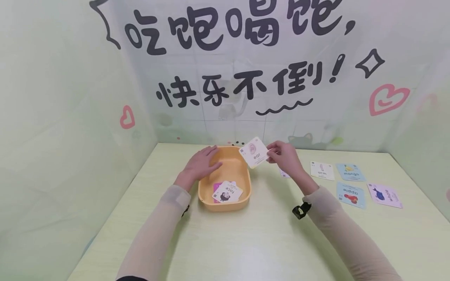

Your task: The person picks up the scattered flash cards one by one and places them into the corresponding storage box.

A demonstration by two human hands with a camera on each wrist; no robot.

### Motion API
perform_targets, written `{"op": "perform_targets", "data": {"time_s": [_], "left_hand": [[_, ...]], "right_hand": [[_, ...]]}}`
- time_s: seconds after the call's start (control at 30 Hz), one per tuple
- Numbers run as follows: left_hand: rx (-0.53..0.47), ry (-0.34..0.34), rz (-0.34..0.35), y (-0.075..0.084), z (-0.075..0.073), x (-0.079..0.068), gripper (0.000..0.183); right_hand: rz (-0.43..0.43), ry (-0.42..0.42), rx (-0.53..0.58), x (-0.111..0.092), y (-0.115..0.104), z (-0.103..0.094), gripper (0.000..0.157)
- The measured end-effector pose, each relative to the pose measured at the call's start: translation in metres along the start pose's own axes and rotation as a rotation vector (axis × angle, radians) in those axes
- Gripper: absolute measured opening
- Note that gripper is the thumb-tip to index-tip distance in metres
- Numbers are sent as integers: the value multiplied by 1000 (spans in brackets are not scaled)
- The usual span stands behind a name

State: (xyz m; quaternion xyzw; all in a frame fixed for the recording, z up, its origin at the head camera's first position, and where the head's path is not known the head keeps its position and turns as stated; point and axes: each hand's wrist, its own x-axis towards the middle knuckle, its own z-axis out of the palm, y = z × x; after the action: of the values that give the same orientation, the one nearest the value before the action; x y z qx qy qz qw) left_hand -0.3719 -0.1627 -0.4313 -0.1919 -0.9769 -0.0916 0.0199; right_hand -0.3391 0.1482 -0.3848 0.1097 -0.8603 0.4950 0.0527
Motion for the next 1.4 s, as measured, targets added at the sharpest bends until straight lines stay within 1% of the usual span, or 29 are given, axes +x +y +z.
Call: {"op": "perform_targets", "data": {"time_s": [0.2, 0.4, 0.5, 0.6, 0.7, 0.87, 1.03, 1.27, 1.4], "left_hand": [[0, 5, 18, -1, 0, 0, 74], [19, -3, 31, -3, 0, 1, 75], [31, -13, 35, -3, -1, 1, 75], [48, -26, 45, -3, -2, 1, 75], [69, -38, 57, -2, -2, 1, 75], [74, -50, 58, -1, -1, 2, 75], [65, -56, 36, -2, 1, 1, 75], [66, -52, 32, -2, 2, 2, 75], [66, -53, 30, -2, 1, 2, 75]], "right_hand": [[-15, -82, -19, -11, -13, 14, 19], [-20, -216, -52, -22, -20, 31, 19], [-14, -268, -65, -26, -21, 39, 18], [-8, -312, -55, -29, -22, 46, 17], [-4, -338, -35, -31, -22, 50, 16], [-19, -338, -45, -33, -21, 51, 19], [-35, -328, -79, -33, -17, 44, 20], [-53, -286, -160, -28, -4, 26, 21], [-68, -259, -244, -22, 6, 14, 22]]}}
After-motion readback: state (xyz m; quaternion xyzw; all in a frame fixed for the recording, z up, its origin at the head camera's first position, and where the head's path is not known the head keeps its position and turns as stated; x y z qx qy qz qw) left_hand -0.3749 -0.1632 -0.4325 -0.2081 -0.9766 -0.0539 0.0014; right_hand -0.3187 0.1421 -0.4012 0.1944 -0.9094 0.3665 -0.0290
